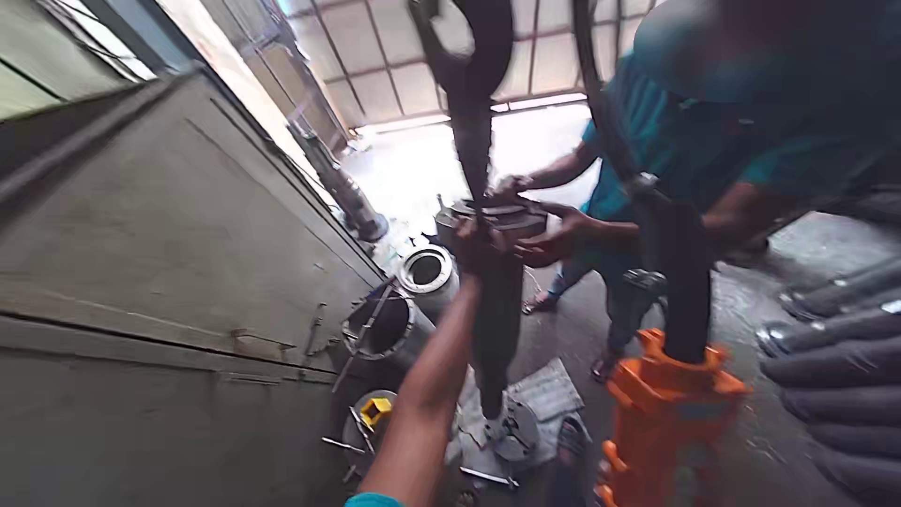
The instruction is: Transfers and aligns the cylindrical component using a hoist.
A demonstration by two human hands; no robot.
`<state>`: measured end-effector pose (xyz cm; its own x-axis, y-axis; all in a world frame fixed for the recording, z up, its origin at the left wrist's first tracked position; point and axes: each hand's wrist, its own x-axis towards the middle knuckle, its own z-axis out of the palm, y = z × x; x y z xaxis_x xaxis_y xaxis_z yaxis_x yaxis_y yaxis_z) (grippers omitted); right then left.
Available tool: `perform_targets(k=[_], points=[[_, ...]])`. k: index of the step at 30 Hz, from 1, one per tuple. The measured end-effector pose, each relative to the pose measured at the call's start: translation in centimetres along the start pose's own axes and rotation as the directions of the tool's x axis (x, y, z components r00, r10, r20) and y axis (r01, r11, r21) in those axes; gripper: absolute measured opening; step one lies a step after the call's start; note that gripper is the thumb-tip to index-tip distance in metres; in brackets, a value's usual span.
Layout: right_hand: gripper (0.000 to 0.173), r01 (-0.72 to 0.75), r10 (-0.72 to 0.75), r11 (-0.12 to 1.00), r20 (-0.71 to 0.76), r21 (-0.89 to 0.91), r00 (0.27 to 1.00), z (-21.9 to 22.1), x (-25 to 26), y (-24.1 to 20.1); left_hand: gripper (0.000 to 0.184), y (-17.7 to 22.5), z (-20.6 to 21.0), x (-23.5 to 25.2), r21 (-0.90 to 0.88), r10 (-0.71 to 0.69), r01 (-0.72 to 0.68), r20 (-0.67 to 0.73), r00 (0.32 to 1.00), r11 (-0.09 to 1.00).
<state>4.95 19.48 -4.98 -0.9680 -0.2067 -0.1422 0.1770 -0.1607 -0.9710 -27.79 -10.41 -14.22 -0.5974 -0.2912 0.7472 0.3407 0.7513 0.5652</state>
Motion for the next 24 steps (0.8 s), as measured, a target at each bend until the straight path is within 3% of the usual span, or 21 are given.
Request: perform_targets(k=[1, 2, 3, 4, 8, 12, 13, 14, 15, 17, 19, 20, 22, 24], points=[[0.061, -0.304, 0.303, 0.953, -0.086, 0.006, 0.949, 0.5, 2.4, -4.8, 0.020, 0.0, 0.2, 0.7, -0.020, -0.021, 0.021, 0.016, 1.000, 1.000], [0.066, 0.066, -0.065, 0.998, 0.092, -0.003, 0.994, -2.1, 3.8, -1.5, 0.020, 0.2, 0.5, 2.0, -0.049, -0.028, 0.028, 0.001, 1.000, 0.998], [0.071, 0.296, -0.295, 0.955, 0.216, 0.029, 0.931, -4.1, 5.4, 1.1, 0.018, 0.1, 0.7, 2.3, -0.070, -0.030, 0.029, -0.016, 0.999, 0.997], [0.073, 0.371, -0.380, 0.925, 0.287, 0.087, 0.879, -5.5, 6.6, 2.1, 0.017, -0.1, 1.0, 2.3, -0.074, -0.022, 0.020, -0.028, 0.999, 0.997], [0.071, 0.318, -0.382, 0.924, 0.444, 0.214, 0.810, -9.8, 12.3, 0.7, 0.012, -0.4, 2.5, 3.7, -0.028, -0.020, 0.018, -0.089, 0.996, 0.999], [0.075, 0.338, -0.401, 0.916, 0.535, 0.218, 0.743, -13.3, 16.6, 0.3, 0.014, -1.4, 3.7, 4.1, -0.192, 0.080, -0.104, -0.131, 0.988, 0.976], [0.075, 0.356, -0.421, 0.907, 0.549, 0.226, 0.722, -13.8, 17.6, 0.3, 0.014, -1.2, 4.1, 4.3, -0.161, 0.066, -0.095, -0.180, 0.982, 0.982], [0.075, 0.368, -0.438, 0.898, 0.561, 0.240, 0.703, -14.3, 18.5, 0.3, 0.016, 0.0, 3.9, 4.3, -0.106, -0.081, 0.064, -0.160, 0.984, 0.992], [0.074, 0.377, -0.451, 0.891, 0.569, 0.251, 0.688, -14.6, 19.3, 0.3, 0.021, 4.1, 2.1, 5.7, -0.059, -0.494, 0.498, 0.073, 0.867, 0.865], [0.074, 0.413, -0.477, 0.876, 0.581, 0.250, 0.659, -15.2, 20.8, 0.2, 0.019, 1.7, 3.5, 5.2, -0.076, -0.376, 0.375, 0.004, 0.927, 0.924], [0.074, 0.439, -0.477, 0.871, 0.586, 0.220, 0.655, -15.6, 21.3, -0.1, 0.017, -3.7, 4.6, 4.7, -0.204, -0.072, 0.052, -0.090, 0.993, 0.978], [0.075, 0.452, -0.473, 0.870, 0.591, 0.197, 0.654, -15.7, 21.6, -0.4, 0.020, -4.3, 4.9, 4.9, -0.223, -0.021, -0.003, -0.106, 0.994, 0.975], [0.076, 0.472, -0.463, 0.868, 0.598, 0.156, 0.654, -15.9, 22.4, -1.0, 0.022, -2.7, 5.3, 5.5, -0.172, -0.034, 0.013, -0.115, 0.993, 0.985], [0.075, 0.473, -0.454, 0.870, 0.594, 0.136, 0.665, -16.3, 22.6, -1.6, 0.022, 0.4, 5.2, 5.3, -0.076, -0.154, 0.147, -0.089, 0.984, 0.986]])
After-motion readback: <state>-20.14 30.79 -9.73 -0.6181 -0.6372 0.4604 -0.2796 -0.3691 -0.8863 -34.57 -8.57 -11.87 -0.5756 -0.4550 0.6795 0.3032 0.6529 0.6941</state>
